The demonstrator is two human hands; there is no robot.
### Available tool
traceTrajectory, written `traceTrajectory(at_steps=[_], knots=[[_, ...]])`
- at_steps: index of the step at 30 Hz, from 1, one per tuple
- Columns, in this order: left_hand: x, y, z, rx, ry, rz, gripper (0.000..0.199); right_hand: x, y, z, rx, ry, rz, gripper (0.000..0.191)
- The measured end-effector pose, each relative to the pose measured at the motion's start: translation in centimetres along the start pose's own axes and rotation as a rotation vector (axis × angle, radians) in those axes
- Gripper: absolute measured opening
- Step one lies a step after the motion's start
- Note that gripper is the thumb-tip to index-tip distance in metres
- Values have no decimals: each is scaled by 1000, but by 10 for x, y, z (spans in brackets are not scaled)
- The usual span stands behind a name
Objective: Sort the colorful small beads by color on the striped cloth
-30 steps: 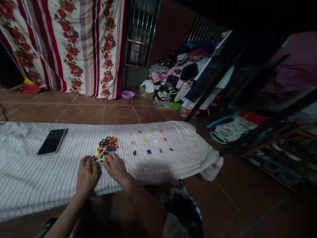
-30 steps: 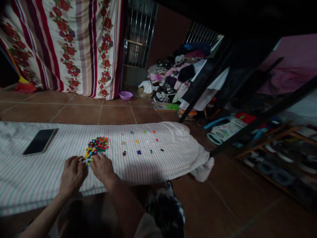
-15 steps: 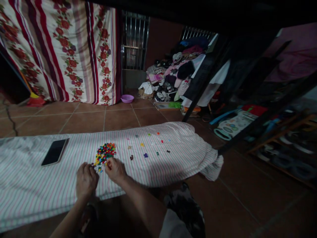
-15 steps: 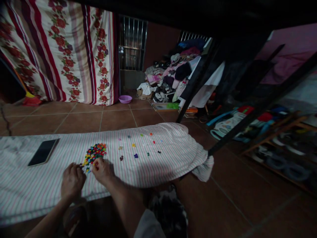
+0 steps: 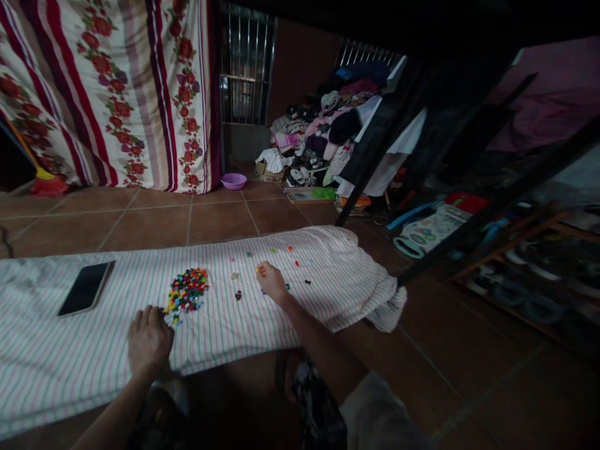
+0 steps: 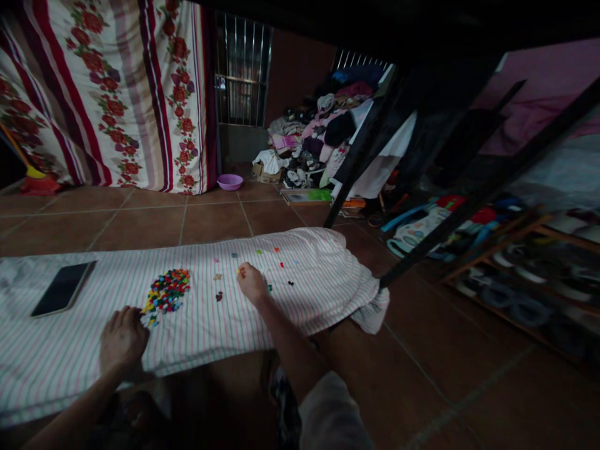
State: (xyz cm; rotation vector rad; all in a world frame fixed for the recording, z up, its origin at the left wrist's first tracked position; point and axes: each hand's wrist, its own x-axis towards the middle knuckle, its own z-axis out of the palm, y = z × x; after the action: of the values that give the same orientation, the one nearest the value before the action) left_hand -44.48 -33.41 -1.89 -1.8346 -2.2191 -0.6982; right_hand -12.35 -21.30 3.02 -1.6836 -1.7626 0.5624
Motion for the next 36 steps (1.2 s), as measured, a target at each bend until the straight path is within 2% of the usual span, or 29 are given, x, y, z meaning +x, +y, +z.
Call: traceTrajectory(at_steps=[3, 7, 14, 16, 22, 30, 36], knots=[[0, 9, -8, 107, -46, -23, 37, 8, 19, -12, -113, -5, 29, 18], [4, 18, -18, 176, -104, -86, 33, 14, 29, -14, -247, -48, 28, 20], [16, 19, -30, 291, -217, 64, 29, 21, 29, -5, -325, -89, 50, 23], [15, 18, -29, 274, -211, 64, 29, 21, 29, -2, -333, -95, 55, 23], [6, 10, -17, 169, -74, -37, 33, 23, 29, 2, -343, -104, 64, 27], [8, 14, -18, 94, -91, -100, 31, 22, 23, 2, -319, -123, 20, 31], [8, 17, -21, 67, -120, -120, 33, 18, 17, -6, -324, -109, 15, 34]])
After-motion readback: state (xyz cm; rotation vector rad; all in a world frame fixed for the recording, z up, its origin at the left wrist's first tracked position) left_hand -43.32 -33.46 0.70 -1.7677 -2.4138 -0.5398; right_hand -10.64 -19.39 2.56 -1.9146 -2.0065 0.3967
